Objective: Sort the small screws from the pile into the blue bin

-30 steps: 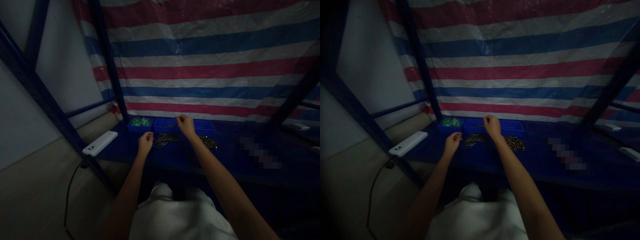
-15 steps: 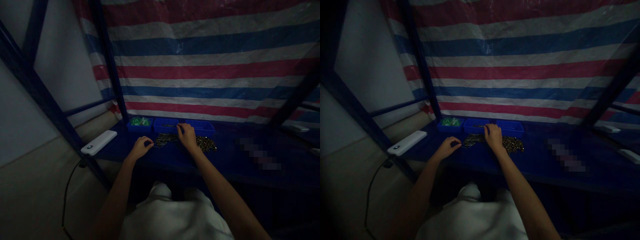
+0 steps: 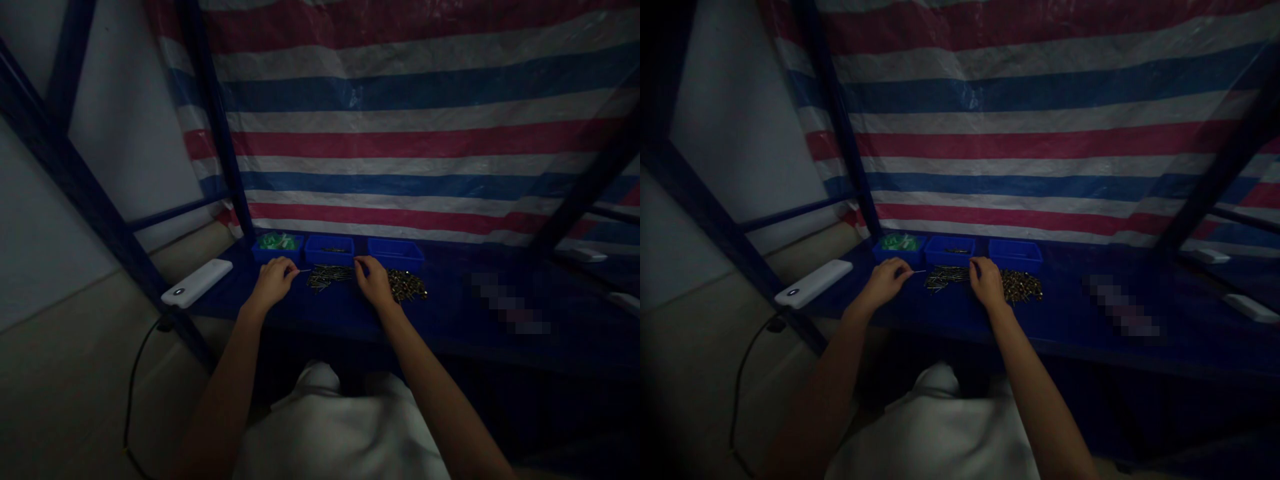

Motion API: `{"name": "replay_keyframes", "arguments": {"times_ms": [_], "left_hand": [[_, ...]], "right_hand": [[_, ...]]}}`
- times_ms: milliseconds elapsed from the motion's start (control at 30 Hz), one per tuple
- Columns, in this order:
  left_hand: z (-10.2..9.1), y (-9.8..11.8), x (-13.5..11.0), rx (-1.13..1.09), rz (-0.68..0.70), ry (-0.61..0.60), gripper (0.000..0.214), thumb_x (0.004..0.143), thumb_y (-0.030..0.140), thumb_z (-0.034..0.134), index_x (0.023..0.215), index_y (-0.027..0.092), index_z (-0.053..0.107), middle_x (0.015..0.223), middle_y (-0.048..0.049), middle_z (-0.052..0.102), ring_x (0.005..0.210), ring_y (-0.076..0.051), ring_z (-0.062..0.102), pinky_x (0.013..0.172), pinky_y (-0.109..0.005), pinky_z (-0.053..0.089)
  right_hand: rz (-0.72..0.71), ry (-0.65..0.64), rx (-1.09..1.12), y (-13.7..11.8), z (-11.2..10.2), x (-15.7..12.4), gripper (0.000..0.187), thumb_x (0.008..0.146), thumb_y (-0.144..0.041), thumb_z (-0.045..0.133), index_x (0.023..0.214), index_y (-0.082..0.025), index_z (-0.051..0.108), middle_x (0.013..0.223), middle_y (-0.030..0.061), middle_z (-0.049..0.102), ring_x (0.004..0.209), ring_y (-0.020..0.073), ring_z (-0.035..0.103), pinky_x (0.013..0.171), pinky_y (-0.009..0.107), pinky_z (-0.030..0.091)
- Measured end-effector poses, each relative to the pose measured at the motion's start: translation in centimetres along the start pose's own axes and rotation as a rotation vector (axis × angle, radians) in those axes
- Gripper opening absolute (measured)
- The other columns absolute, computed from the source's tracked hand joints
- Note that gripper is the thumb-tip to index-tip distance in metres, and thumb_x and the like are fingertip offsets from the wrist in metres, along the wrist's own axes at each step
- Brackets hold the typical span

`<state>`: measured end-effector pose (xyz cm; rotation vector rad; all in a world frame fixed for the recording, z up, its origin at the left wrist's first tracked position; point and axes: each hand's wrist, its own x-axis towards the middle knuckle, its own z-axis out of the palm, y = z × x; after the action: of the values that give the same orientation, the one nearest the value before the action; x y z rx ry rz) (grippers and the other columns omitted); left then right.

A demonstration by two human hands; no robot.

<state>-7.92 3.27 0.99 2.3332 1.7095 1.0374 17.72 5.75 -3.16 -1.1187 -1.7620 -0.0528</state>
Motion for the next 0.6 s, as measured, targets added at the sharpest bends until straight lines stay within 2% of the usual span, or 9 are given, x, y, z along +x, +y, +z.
{"name": "replay_keyframes", "arguments": {"times_ms": [100,200,300,400,500,600], "left_hand": [[-0.6,2.4,1.7,-0.152,0.065,0.134,0.009,0.077,0.025,0.054,0.074,0.018,0.059,0.079,-0.0038,0.060,0.079,-0.019,0.054,0.075,-0.031,0.038],[-0.1,4.6,2.8,-0.343,0.065,0.241,0.011,0.077,0.026,0.053,0.075,0.017,0.059,0.077,-0.0028,0.061,0.074,-0.016,0.055,0.073,-0.028,0.040],[1.2,5.7,3.0,-0.340,0.076,0.177,0.009,0.077,0.025,0.054,0.075,0.017,0.059,0.075,-0.0018,0.061,0.072,-0.014,0.055,0.072,-0.028,0.042],[2.6,5.9,2.7,-0.291,0.099,0.093,0.008,0.075,0.022,0.055,0.072,0.017,0.059,0.073,-0.0016,0.061,0.071,-0.014,0.056,0.071,-0.028,0.043],[3.6,6.0,2.4,-0.290,0.103,0.057,0.009,0.075,0.023,0.055,0.070,0.017,0.059,0.072,-0.0020,0.062,0.072,-0.014,0.057,0.071,-0.027,0.043],[3.8,5.9,2.3,-0.328,0.086,0.039,0.011,0.075,0.026,0.055,0.070,0.017,0.059,0.072,-0.0023,0.063,0.072,-0.015,0.057,0.071,-0.027,0.043]], "right_hand": [[0.002,0.026,0.051,-0.1,0.1,0.0,0.028,0.086,-0.031,0.038,0.095,-0.016,0.060,0.088,0.0098,0.064,0.082,0.0202,0.058,0.079,0.035,0.044],[0.003,0.070,0.105,-0.5,0.0,0.1,0.028,0.087,-0.032,0.039,0.099,-0.017,0.059,0.090,0.0085,0.064,0.082,0.0188,0.058,0.078,0.034,0.045],[-0.052,0.089,0.084,-1.4,-0.4,0.2,0.030,0.088,-0.031,0.039,0.111,-0.018,0.055,0.095,0.0078,0.063,0.084,0.0176,0.057,0.079,0.033,0.043],[-0.157,0.010,-0.061,-2.4,-0.8,0.3,0.032,0.088,-0.030,0.042,0.117,-0.020,0.052,0.098,0.0079,0.063,0.089,0.0183,0.055,0.079,0.033,0.040],[-0.206,-0.106,-0.200,-3.0,-0.8,0.2,0.027,0.088,-0.027,0.043,0.108,-0.019,0.060,0.092,0.0085,0.064,0.086,0.0192,0.055,0.075,0.032,0.037],[-0.152,-0.158,-0.182,-3.2,-0.3,0.0,0.024,0.088,-0.024,0.044,0.097,-0.018,0.065,0.083,0.0084,0.065,0.080,0.0190,0.055,0.073,0.032,0.036]]}}
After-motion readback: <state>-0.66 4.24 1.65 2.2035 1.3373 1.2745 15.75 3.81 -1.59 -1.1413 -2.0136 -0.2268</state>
